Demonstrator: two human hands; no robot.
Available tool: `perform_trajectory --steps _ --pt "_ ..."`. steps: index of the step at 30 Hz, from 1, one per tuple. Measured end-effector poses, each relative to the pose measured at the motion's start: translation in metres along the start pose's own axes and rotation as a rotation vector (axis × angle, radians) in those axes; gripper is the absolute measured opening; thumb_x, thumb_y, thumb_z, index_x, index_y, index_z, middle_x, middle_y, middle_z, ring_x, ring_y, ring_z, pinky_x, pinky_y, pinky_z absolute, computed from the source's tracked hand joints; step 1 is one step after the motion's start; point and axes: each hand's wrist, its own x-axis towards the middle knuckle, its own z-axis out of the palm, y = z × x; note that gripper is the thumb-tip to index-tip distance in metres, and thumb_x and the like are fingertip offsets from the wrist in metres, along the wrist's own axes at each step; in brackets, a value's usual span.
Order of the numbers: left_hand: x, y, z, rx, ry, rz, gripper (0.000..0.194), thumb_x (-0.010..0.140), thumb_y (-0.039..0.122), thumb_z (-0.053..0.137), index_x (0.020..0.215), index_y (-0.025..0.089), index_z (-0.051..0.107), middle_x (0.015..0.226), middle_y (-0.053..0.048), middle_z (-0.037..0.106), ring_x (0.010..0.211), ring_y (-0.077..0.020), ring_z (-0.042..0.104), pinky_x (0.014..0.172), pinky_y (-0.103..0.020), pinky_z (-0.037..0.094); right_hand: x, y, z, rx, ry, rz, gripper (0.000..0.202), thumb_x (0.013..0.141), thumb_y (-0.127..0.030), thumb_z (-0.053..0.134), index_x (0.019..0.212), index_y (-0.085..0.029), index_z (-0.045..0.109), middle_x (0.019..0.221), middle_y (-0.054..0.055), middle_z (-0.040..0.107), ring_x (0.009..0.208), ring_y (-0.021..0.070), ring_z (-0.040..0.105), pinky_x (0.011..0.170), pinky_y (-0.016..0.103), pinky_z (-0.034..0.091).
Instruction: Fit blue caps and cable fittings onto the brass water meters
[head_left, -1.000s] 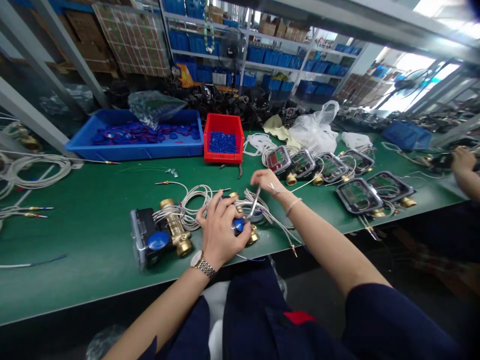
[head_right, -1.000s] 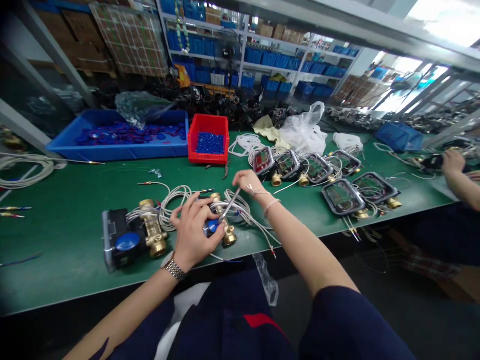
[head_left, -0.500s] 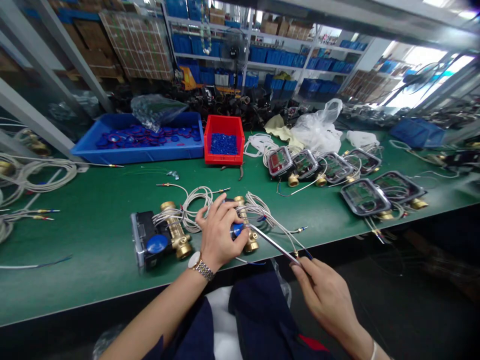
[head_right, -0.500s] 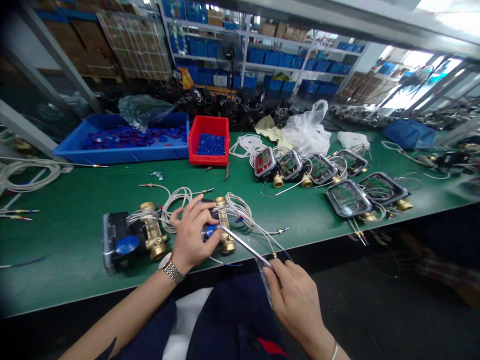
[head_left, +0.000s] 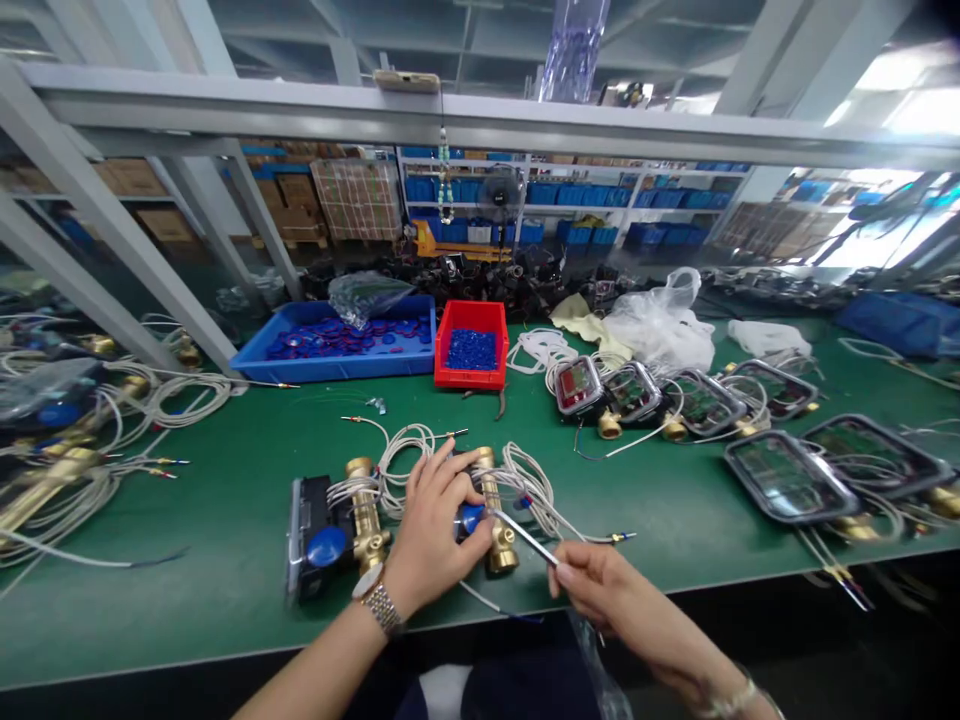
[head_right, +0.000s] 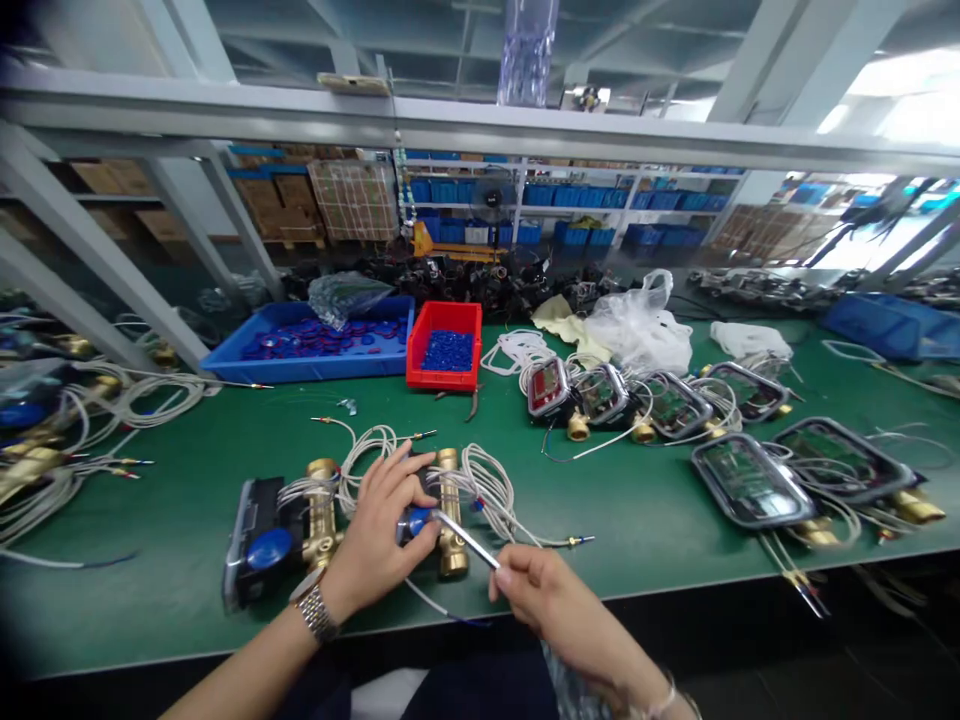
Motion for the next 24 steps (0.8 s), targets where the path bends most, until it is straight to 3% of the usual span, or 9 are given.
perform_trajectory --steps 3,6,8,10,12,14,19,21,24 --pt "0.004 -0.001 0.001 -0.029 -0.007 0.017 0.004 0.087 0.026 0.059 0.09 0.025 0.057 0.147 -0.005 0.054 0.151 -0.0289 0.028 0.122 -0.058 0.03 -0.005 0.0 0.003 -0.09 0.164 -0.124 0.037 0.094 -0.054 0.058 0.082 -0.019 0.062 0.067 -0.001 0.049 0.061 0.0115 0.04 0.051 0.021 0.028" --pt "0.005 0.0 0.005 -0.023 -0.007 0.01 0.004 0.086 0.025 0.059 0.089 0.025 0.056 0.149 -0.006 0.052 0.152 -0.0303 0.026 0.121 -0.058 0.035 -0.003 0.001 0.0 0.316 -0.08 0.01 0.04 0.096 -0.06 0.051 0.085 -0.022 0.056 0.053 -0.009 0.029 0.044 0.0084 0.021 0.041 0.02 0.019" --pt "0.004 0.0 0.006 0.001 -0.027 0.0 0.004 0.087 0.026 0.059 0.089 0.025 0.057 0.151 -0.006 0.05 0.153 -0.0319 0.024 0.12 -0.06 0.036 0.001 0.003 -0.008 0.523 -0.093 0.015 0.041 0.097 -0.062 0.045 0.088 -0.023 0.052 0.051 -0.011 0.022 0.041 0.0079 0.012 0.038 0.02 0.017" --pt "0.003 0.0 0.001 0.04 -0.077 -0.004 0.007 0.089 0.031 0.059 0.093 0.025 0.059 0.154 -0.005 0.046 0.153 -0.0332 0.023 0.118 -0.061 0.037 0.004 0.008 -0.022 0.429 0.174 -0.096 0.04 0.098 -0.06 0.046 0.092 -0.022 0.055 0.053 -0.01 0.027 0.043 0.0089 0.019 0.041 0.021 0.022" --pt "0.006 0.0 -0.011 0.082 -0.127 0.009 0.016 0.09 0.038 0.06 0.103 0.027 0.06 0.155 -0.004 0.046 0.151 -0.0333 0.027 0.117 -0.061 0.038 0.006 0.018 -0.043 0.115 0.53 -0.191 0.038 0.097 -0.058 0.05 0.097 -0.021 0.06 0.057 -0.006 0.038 0.049 0.0115 0.034 0.048 0.022 0.03" --pt "0.02 0.0 -0.031 0.107 -0.158 0.029 0.028 0.093 0.042 0.058 0.118 0.03 0.058 0.15 -0.004 0.051 0.145 -0.031 0.04 0.115 -0.057 0.042 0.007 0.034 -0.066 -0.224 0.764 -0.18 0.038 0.097 -0.057 0.05 0.099 -0.021 0.064 0.067 0.0 0.056 0.059 0.0162 0.052 0.056 0.026 0.039" --pt "0.11 -0.012 -0.069 0.194 -0.209 0.108 0.031 0.1 0.042 0.046 0.124 0.026 0.058 0.127 -0.004 0.066 0.117 -0.0216 0.063 0.102 -0.039 0.051 0.009 0.082 -0.098 -0.755 0.901 0.044 0.041 0.1 -0.055 0.04 0.103 -0.026 0.067 0.081 0.004 0.074 0.068 0.0246 0.069 0.059 0.03 0.044" --pt "0.159 -0.027 -0.062 0.315 -0.28 0.111 0.029 0.101 0.039 0.044 0.119 0.023 0.061 0.122 -0.005 0.068 0.114 -0.0207 0.063 0.102 -0.036 0.05 0.01 0.093 -0.096 -0.928 0.919 0.074 0.04 0.102 -0.052 0.037 0.105 -0.026 0.067 0.082 0.003 0.075 0.068 0.0254 0.071 0.057 0.031 0.043" --pt "0.225 -0.06 -0.029 0.396 -0.337 0.039 0.024 0.1 0.032 0.05 0.114 0.019 0.065 0.119 -0.008 0.068 0.112 -0.0216 0.064 0.102 -0.038 0.049 0.013 0.095 -0.086 -1.114 0.948 0.057 0.038 0.104 -0.046 0.035 0.105 -0.025 0.067 0.086 0.003 0.076 0.068 0.0245 0.072 0.055 0.031 0.042"
